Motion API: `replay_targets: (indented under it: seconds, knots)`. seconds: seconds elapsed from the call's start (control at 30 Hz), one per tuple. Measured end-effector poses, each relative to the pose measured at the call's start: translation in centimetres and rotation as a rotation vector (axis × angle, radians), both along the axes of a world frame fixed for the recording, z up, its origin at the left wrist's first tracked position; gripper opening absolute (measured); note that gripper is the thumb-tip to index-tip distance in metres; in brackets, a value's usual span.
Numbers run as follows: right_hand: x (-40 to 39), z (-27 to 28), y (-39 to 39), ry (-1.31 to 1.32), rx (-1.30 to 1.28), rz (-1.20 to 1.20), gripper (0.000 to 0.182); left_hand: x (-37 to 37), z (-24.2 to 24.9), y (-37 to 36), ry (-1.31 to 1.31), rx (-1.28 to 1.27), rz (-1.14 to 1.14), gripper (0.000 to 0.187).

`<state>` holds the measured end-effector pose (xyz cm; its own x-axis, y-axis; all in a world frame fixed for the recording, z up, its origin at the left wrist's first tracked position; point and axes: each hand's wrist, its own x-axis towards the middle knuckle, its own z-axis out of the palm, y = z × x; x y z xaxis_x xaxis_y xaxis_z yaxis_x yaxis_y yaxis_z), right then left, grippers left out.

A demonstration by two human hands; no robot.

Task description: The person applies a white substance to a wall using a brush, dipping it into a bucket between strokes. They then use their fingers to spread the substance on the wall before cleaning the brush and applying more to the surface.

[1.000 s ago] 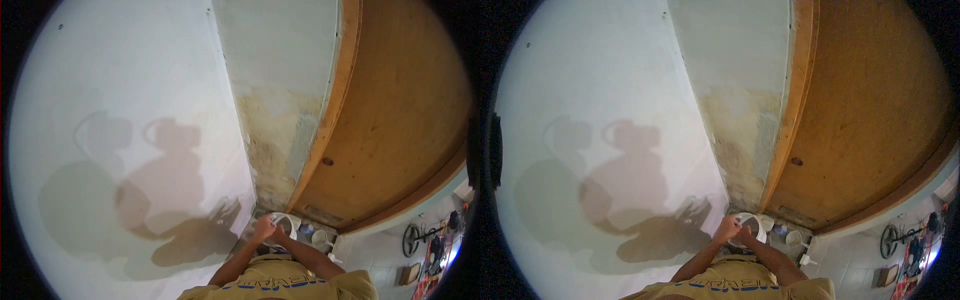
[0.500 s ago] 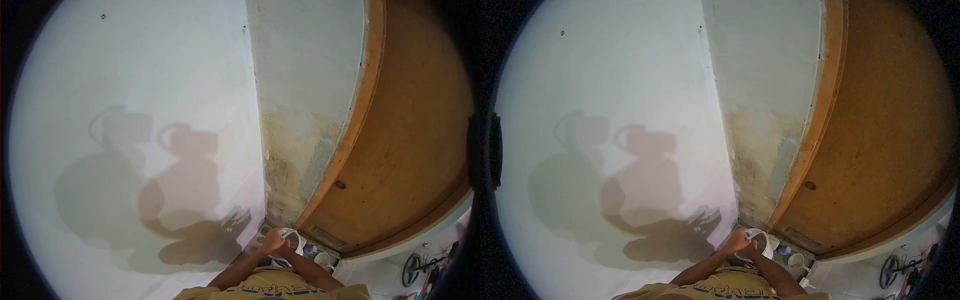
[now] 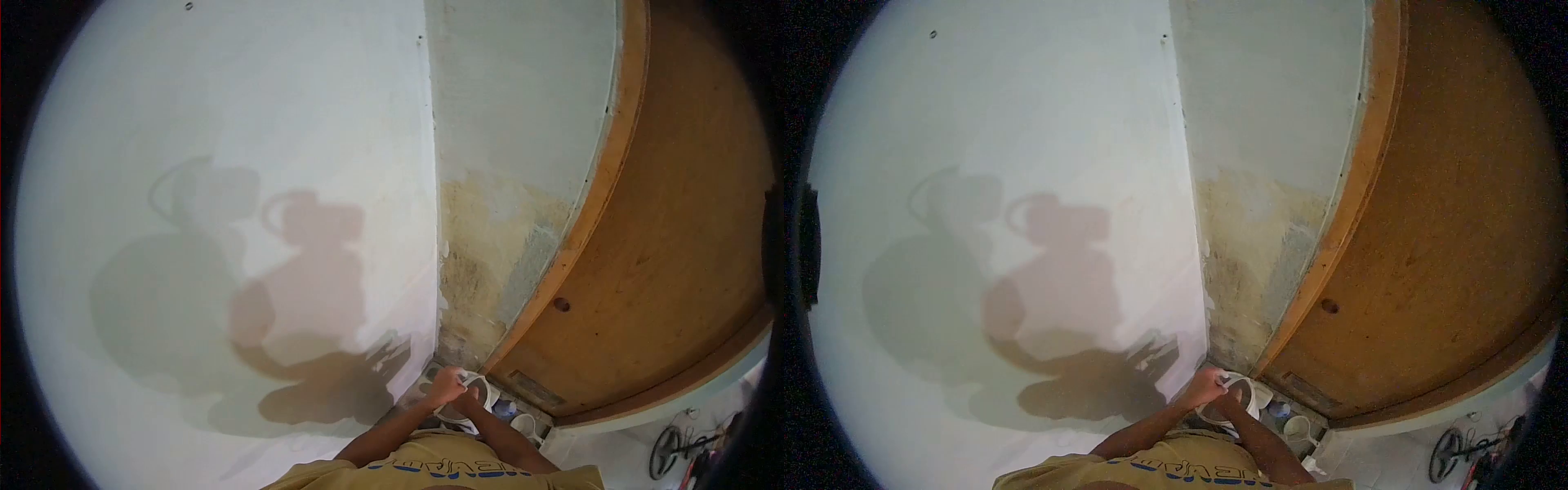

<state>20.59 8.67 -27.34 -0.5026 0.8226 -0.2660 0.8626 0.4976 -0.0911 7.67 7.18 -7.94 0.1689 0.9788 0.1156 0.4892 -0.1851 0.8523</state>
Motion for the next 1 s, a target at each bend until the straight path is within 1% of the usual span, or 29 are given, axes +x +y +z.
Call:
replay_targets:
  seconds: [0.03, 0.1, 0.13, 0.2, 0.23, 0.27, 0.3, 0.33, 0.4, 0.43, 0.5, 0.53, 0.57, 0.63, 0.67, 0.7, 0.77, 0.8, 0.83, 0.87, 0.9, 0.93, 0.97, 1.0]
  knots:
    - [0.2, -0.8, 0.0, 0.009, 0.016, -0.003, 0.036, -0.1, -0.2, 0.1, 0.008, 0.000, -0.011, 0.026]
    - [0.8, -2.6, -0.5, 0.037, 0.061, 0.001, 0.036, -0.1, -0.5, 0.2, 0.055, -0.062, -0.065, 0.034]
    - [1.0, -3.5, -0.9, 0.051, 0.089, 0.004, 0.036, -0.1, -0.5, 0.2, 0.060, -0.062, -0.077, 0.034]
    - [1.5, -4.8, -1.8, 0.072, 0.140, 0.010, 0.036, 0.3, -0.5, 0.1, -0.013, -0.137, -0.099, 0.035]
    - [1.2, -1.4, -2.3, 0.045, 0.070, -0.008, 0.034, 0.5, -0.1, 0.0, -0.010, -0.142, -0.111, 0.035]
    - [0.9, 2.2, -2.8, 0.016, 0.000, -0.026, 0.033, 0.7, 0.8, -0.1, -0.028, -0.241, -0.091, 0.033]
    - [0.4, 7.1, -3.4, -0.014, -0.068, -0.044, 0.032, 0.7, 1.4, -0.1, -0.044, -0.339, -0.070, 0.032]
    - [0.3, 7.7, -2.9, -0.008, -0.072, -0.058, 0.032, 0.7, 1.4, 0.0, -0.037, -0.343, -0.084, 0.032]
    - [0.2, 8.3, -2.7, 0.330, -0.351, -0.440, 0.023, 0.3, 0.9, 0.1, 0.029, -0.273, -0.085, 0.030]
    - [0.4, 9.6, -3.0, 0.344, -0.360, -0.460, 0.023, 0.0, 0.9, 0.3, 0.044, -0.282, -0.104, 0.030]
    - [1.9, 12.8, -4.4, 0.224, 0.169, 0.038, 0.018, -0.5, 1.2, 1.2, 0.026, -0.295, -0.139, 0.028]
    - [2.0, 14.4, -4.8, 0.393, 0.121, -0.006, 0.019, -0.8, 2.0, 1.4, -0.014, -0.231, -0.167, 0.026]
    - [2.2, 15.4, -5.3, 0.394, 0.114, -0.020, 0.019, -0.9, 3.1, 1.7, -0.012, -0.241, -0.179, 0.026]
    - [3.1, 17.8, -6.2, 0.564, 0.166, -0.046, 0.023, -1.1, 5.4, 3.0, 0.153, -0.246, -0.112, 0.029]
    - [3.3, 20.1, -6.7, 0.626, 0.277, -0.026, 0.019, -1.5, 6.1, 3.6, 0.129, -0.222, -0.082, 0.031]
    - [3.8, 22.6, -7.3, 0.622, 0.262, -0.033, 0.019, -2.0, 6.7, 4.1, 0.105, -0.199, -0.050, 0.034]
    - [5.0, 27.5, -8.2, 0.825, 0.033, -0.188, 0.031, -3.4, 6.1, 5.9, 0.256, -0.117, 0.002, 0.040]
    - [6.1, 29.5, -8.5, 0.813, 0.005, -0.190, 0.031, -4.3, 6.2, 7.0, 0.225, -0.192, 0.013, 0.040]
    - [7.4, 31.3, -9.0, 0.980, -0.073, -0.272, 0.030, -5.4, 6.2, 7.5, 0.194, -0.274, 0.030, 0.040]
    - [8.6, 32.0, -9.2, 1.147, -0.146, -0.363, 0.030, -6.3, 6.4, 7.8, 0.009, -0.350, 0.019, 0.037]
    - [10.2, 31.3, -9.3, 1.298, -0.113, -0.374, 0.026, -7.2, 6.6, 8.2, -0.175, -0.418, 0.011, 0.035]
    - [11.9, 30.5, -9.5, 1.449, -0.076, -0.392, 0.022, -7.7, 7.9, 8.1, -0.323, -0.481, 0.033, 0.030]
    - [13.0, 30.5, -10.1, 1.556, -0.093, -0.594, 0.021, -8.0, 8.9, 7.8, -0.467, -0.542, 0.051, 0.026]
    - [13.6, 30.6, -10.7, 1.653, -0.100, -0.806, 0.022, -8.5, 8.7, 7.7, -0.467, -0.564, 0.049, 0.026]
